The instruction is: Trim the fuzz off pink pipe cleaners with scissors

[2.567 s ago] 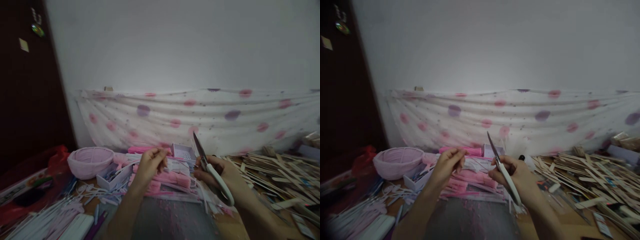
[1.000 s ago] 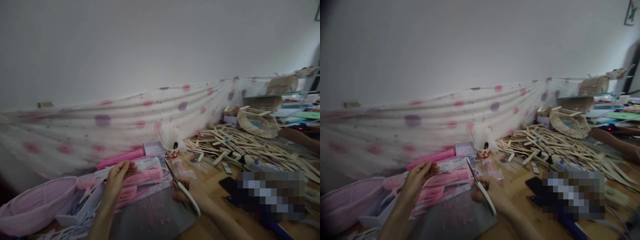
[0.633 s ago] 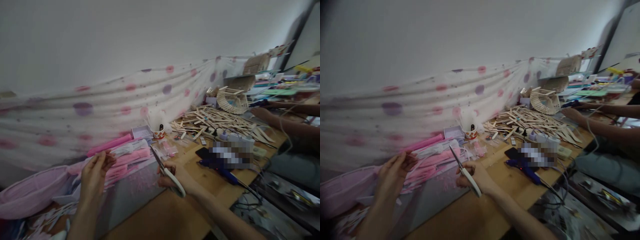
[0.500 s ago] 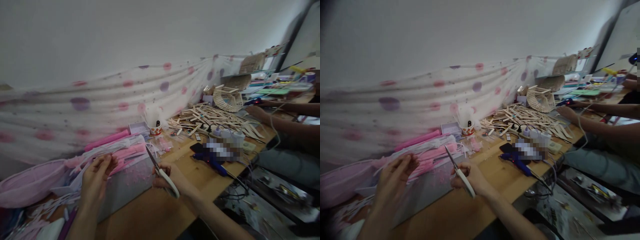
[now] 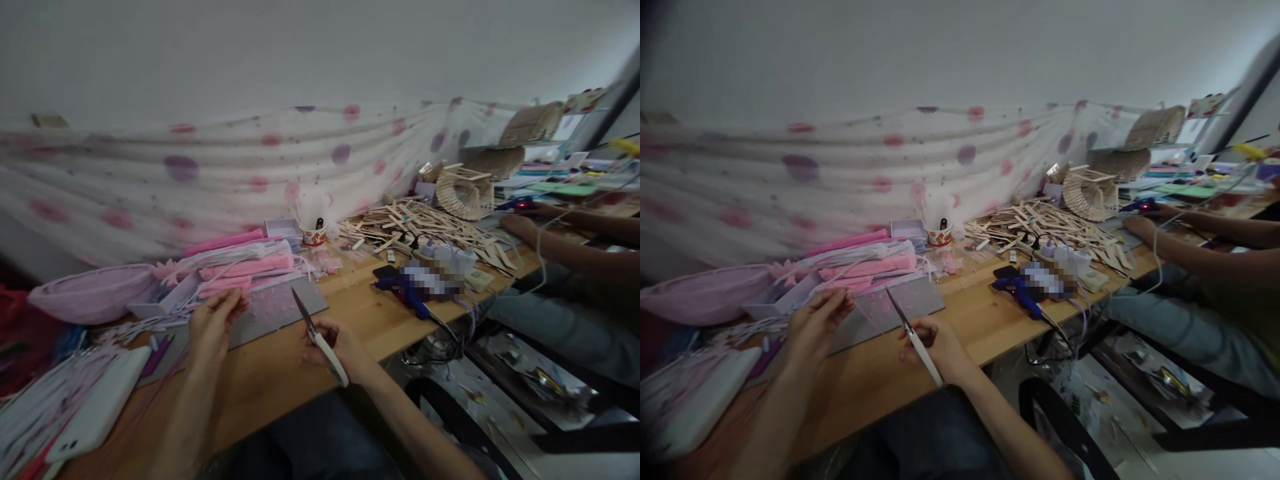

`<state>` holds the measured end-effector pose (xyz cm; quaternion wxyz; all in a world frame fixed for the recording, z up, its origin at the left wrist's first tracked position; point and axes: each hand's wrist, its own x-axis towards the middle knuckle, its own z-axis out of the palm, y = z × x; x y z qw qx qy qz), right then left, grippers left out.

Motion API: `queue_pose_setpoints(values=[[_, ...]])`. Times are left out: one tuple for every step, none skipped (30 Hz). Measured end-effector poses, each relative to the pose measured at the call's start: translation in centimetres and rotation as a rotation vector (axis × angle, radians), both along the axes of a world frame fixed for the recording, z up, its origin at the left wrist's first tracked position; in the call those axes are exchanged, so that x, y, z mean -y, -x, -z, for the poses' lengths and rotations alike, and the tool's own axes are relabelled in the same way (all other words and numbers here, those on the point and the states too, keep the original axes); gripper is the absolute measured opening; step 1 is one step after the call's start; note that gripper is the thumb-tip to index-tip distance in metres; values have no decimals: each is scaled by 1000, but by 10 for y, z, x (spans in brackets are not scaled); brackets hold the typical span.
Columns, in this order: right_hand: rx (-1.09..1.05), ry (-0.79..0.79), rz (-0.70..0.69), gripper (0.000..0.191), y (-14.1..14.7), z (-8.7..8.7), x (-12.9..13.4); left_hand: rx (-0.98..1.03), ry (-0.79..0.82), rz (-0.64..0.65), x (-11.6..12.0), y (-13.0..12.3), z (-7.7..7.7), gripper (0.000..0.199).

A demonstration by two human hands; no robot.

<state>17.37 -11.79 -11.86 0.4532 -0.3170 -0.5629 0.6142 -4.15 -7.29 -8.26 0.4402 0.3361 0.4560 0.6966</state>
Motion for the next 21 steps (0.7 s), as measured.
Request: queue_pose_setpoints(values=[[4,-10,10,39,-2,0,3,-3,-2,-13,-1,3,1,27],[9,-21,20,40,-3,1,5,-7,-3,-26,-2,7,1,27],[15,-32,30,40,-5,1,8,-13,-5,-41,-3,10,1,26],[23,-43,38,40,-7,2,10,-19,-8,-58,-4,14,0,25],[30,-53,45,39,-8,4,12,-27,-12,-75,-4,18,-1,25],[38,-61,50,38,-9,5,14,-36,-18,-89,-4,21,-2,25],[46,-68,53,38,-10,7,15,-45,-25,-100,-4,24,-2,25],[53,-73,59,37,-11,9,16,-54,-33,-109,-5,26,-3,25],[61,-78,64,36,-12,12,17,-61,-40,-116,-5,28,-3,26],[69,-83,68,36,-13,14,17,-67,-45,-124,-5,30,-3,27],[79,-89,72,35,-14,16,17,-69,-48,-133,-6,32,-2,27],[90,-96,73,34,-16,17,18,-67,-48,-146,-8,34,-2,26],[101,-103,74,34,-18,18,18,-64,-44,-159,-9,36,-1,24],[114,-110,73,32,-20,19,19,-59,-38,-170,-11,38,0,20],[128,-117,70,31,-23,19,19,-54,-29,-179,-12,40,0,16],[140,-123,70,30,-27,20,20,-49,-18,-183,-14,42,1,12],[151,-129,69,28,-31,20,20,-42,-6,-183,-15,44,1,9],[165,-135,66,26,-34,21,20,-33,6,-180,-16,45,1,9],[183,-141,69,24,-37,23,19,-22,17,-174,-16,45,0,9],[207,-148,72,23,-40,25,17,-7,26,-169,-17,44,0,9],[233,-153,79,21,-41,28,16,12,35,-163,-17,42,0,9]])
